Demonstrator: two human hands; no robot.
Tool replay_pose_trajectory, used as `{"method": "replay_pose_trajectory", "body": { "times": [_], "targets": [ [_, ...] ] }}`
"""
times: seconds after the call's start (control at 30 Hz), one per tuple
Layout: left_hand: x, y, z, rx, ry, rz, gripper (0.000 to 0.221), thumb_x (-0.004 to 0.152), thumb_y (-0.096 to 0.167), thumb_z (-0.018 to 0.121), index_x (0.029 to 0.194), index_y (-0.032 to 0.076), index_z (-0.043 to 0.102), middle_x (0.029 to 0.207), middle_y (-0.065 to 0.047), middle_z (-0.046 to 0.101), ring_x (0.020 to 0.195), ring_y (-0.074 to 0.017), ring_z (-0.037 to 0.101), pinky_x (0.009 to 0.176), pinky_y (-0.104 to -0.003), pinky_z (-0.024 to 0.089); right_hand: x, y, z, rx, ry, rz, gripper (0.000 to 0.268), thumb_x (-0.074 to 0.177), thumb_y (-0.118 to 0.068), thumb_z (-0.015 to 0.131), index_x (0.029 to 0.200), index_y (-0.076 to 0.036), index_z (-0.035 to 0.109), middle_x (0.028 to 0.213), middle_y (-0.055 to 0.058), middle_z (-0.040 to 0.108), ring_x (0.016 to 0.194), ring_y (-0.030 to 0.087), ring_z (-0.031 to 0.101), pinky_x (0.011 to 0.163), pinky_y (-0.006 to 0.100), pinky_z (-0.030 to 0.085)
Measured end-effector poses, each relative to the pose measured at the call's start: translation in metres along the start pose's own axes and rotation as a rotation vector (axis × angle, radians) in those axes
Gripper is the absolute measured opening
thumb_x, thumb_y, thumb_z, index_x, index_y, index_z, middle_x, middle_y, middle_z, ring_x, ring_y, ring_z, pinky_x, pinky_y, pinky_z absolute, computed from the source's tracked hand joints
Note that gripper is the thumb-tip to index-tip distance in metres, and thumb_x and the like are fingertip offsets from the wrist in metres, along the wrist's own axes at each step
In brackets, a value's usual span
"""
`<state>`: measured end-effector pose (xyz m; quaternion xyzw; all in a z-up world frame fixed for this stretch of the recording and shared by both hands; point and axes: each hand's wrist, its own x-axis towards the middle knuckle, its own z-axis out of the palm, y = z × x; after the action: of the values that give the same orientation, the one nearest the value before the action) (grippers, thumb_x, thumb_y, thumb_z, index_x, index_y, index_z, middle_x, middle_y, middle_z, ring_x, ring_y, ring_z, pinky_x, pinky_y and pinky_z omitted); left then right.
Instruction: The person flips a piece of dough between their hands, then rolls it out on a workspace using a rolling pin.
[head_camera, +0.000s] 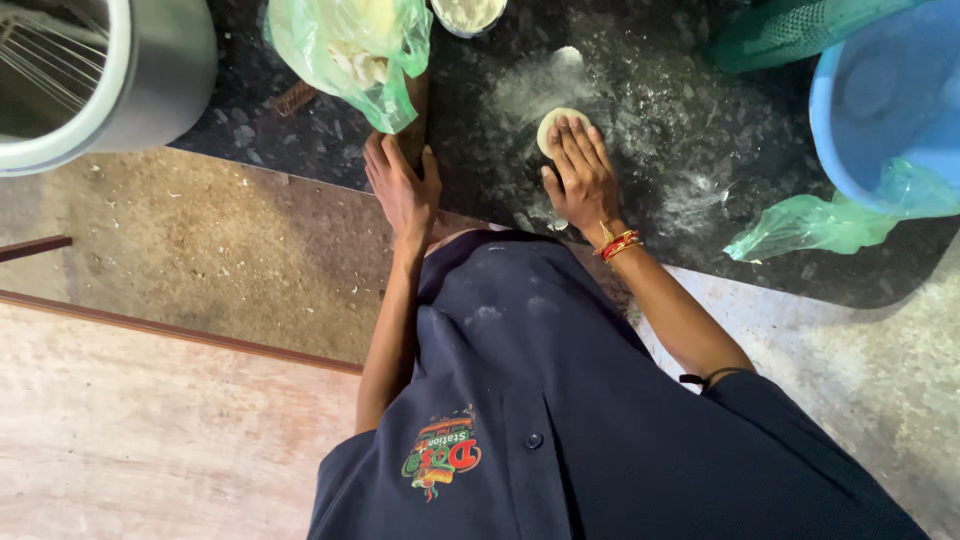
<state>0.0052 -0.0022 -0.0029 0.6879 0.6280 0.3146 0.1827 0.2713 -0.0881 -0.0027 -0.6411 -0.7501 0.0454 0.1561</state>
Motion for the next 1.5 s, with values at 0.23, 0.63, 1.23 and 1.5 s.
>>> {"method": "replay_pose_trajectory", "body": {
  "times": [0.23,0.63,1.23,1.5],
  "targets": [
    [0.002,-0.001,-0.002,-0.039,0.020,0.018,0.051,0.089,0.014,0.076,0.131,-0.002,0.051,0.135,-0.021,0.053,0.123,-0.0411,0.052,0.101,-0.049,0.044,0.018,0.014,-0.006,0.041,0.045,-0.015,0.042,0.095,-0.014,0.072,0.134,-0.001,0.068,0.140,0.014,0.064,0.128,0.032,0.063,0.112,0.044,0.045],
    [-0.016,-0.001,-0.003,-0.045,0.098,0.066,0.053,0.083,0.014,0.073,0.130,0.002,0.053,0.131,-0.022,0.054,0.117,-0.0431,0.053,0.097,-0.051,0.045,0.050,0.054,-0.013,0.158,-0.226,-0.034,0.048,0.085,0.004,0.069,0.131,-0.009,0.071,0.117,0.012,0.062,0.116,0.033,0.060,0.099,0.043,0.051],
    [0.004,0.008,-0.012,-0.022,0.052,-0.006,0.048,0.085,0.014,0.075,0.126,0.002,0.054,0.132,-0.018,0.055,0.119,-0.0393,0.054,0.097,-0.049,0.045,0.167,0.037,-0.024,0.728,-0.194,-0.006,0.022,0.092,-0.001,0.072,0.115,-0.002,0.072,0.110,0.011,0.077,0.098,0.019,0.075,0.084,0.032,0.061],
    [0.005,0.004,-0.017,-0.065,0.045,0.009,0.048,0.085,0.013,0.075,0.127,0.002,0.053,0.131,-0.018,0.055,0.119,-0.0391,0.055,0.096,-0.048,0.045,0.267,0.002,-0.019,0.115,0.296,-0.615,0.035,0.085,0.009,0.066,0.119,-0.002,0.072,0.115,0.013,0.075,0.112,0.030,0.071,0.095,0.041,0.057]
  ]
}}
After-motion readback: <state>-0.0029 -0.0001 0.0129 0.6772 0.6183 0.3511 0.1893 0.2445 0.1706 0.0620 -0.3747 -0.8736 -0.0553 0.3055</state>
